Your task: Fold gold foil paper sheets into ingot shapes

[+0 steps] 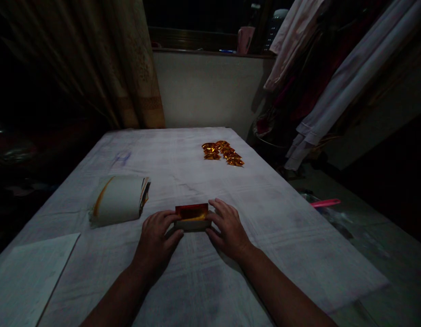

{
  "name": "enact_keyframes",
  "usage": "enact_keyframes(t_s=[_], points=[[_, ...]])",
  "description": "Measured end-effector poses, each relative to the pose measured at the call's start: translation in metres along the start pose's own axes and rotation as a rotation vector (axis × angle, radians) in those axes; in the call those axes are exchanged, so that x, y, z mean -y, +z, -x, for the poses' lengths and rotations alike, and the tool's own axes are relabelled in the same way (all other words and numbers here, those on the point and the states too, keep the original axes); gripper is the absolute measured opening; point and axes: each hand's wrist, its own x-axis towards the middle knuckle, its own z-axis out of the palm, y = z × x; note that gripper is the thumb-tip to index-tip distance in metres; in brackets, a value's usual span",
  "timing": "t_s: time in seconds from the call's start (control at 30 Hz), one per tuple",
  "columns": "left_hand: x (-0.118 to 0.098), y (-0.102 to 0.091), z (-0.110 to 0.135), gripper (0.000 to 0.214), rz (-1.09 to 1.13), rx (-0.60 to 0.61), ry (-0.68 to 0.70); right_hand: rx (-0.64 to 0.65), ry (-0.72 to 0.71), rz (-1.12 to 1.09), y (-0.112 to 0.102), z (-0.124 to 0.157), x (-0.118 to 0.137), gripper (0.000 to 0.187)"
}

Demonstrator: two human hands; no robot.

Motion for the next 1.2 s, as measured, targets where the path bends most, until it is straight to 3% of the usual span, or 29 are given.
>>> enact_keyframes(t_s=[0.17,0.6,0.87,0.97,1.07,1.2], points=[[0.004,-0.002,0.002,0.021,0.009,-0.044,0.060,-0.012,-0.041,-0.016,-0.005,0.000,-0.001,0.025],[0.010,-0.005,0.003,0.021,-0.051,0.052,0.086,0.061,-0.009,0.030,-0.007,-0.001,-0.001,0.028],[0.006,-0.005,-0.002,0.026,0.067,-0.038,0.144,-0.073,-0.046,-0.077,0.001,-0.002,-0.008,0.026],[0.000,-0.009,-0.004,0.028,0.142,-0.061,0.062,-0.121,-0.036,-0.203,-0.002,-0.007,-0.005,0.023],[-0.010,-0.014,-0.005,0.029,0.241,-0.078,-0.122,-0.125,0.016,-0.350,-0.007,-0.013,0.003,0.016],[-0.025,-0.018,-0.006,0.033,0.500,-0.019,-0.366,-0.087,0.197,-0.560,-0.010,-0.016,0.013,0.019]])
